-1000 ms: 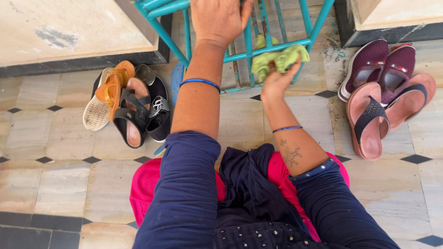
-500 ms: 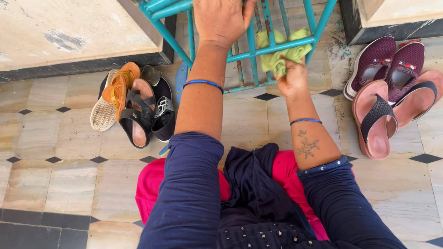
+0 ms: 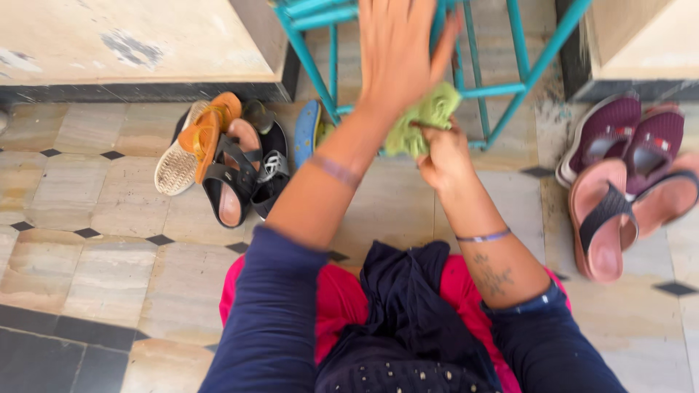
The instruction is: The person sits on the floor and wipes the bars of a teal metal shoe rack using a green cloth. The person systematically cleans the horizontal and vertical bars of the rack, moving the cloth along the metal surfaces.
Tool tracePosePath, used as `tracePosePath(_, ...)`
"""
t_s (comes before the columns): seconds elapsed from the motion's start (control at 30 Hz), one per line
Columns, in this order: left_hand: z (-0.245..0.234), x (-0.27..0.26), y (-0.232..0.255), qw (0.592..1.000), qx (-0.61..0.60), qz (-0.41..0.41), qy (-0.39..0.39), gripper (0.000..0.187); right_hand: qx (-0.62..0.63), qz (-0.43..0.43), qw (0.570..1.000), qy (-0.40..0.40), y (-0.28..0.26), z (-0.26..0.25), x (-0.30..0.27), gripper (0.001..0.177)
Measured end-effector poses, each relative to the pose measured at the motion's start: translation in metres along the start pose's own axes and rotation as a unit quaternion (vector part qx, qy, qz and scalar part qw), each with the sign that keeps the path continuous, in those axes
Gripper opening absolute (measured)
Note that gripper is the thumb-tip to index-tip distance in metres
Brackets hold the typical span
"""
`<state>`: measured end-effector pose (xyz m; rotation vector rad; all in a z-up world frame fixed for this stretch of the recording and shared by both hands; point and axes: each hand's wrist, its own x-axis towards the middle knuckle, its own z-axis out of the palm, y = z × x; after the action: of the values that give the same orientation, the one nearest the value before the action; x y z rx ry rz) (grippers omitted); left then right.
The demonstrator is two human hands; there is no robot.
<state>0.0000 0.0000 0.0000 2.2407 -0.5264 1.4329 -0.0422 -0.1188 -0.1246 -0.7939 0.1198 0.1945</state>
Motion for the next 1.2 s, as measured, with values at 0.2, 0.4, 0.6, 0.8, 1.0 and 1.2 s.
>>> tracePosePath(0.2,-0.097,-0.100,-0.001,0.992,-0.094,-0.065,-0.047,0.059,-0.231,-0.172,0.945,-0.155,-0.017,0.021,-0.026,0.062)
tracePosePath(0.4,-0.063,-0.210,-0.090,0.816,-0.393,-0.424,0.033,0.073,-0.353,-0.341,0.869,-0.066,-0.018,-0.005,-0.022,0.051)
tracePosePath(0.6,-0.039,-0.215,-0.108,0.655,-0.552,-0.513,0.053,0.076,-0.385,-0.570,0.726,0.001,-0.044,0.001,-0.027,0.053)
tracePosePath(0.8,-0.047,-0.192,-0.084,0.581,-0.627,-0.519,0.019,0.079,-0.535,-0.648,0.540,0.053,-0.029,0.049,0.013,0.064)
tracePosePath(1.0,-0.060,-0.186,-0.078,0.525,-0.664,-0.532,0.018,0.082,-0.531,-0.635,0.546,-0.128,-0.004,0.133,-0.013,0.043)
tracePosePath(1.2,-0.058,-0.186,-0.077,0.453,-0.686,-0.564,0.076,0.080,-0.510,-0.704,0.491,-0.051,-0.001,0.145,0.020,0.005)
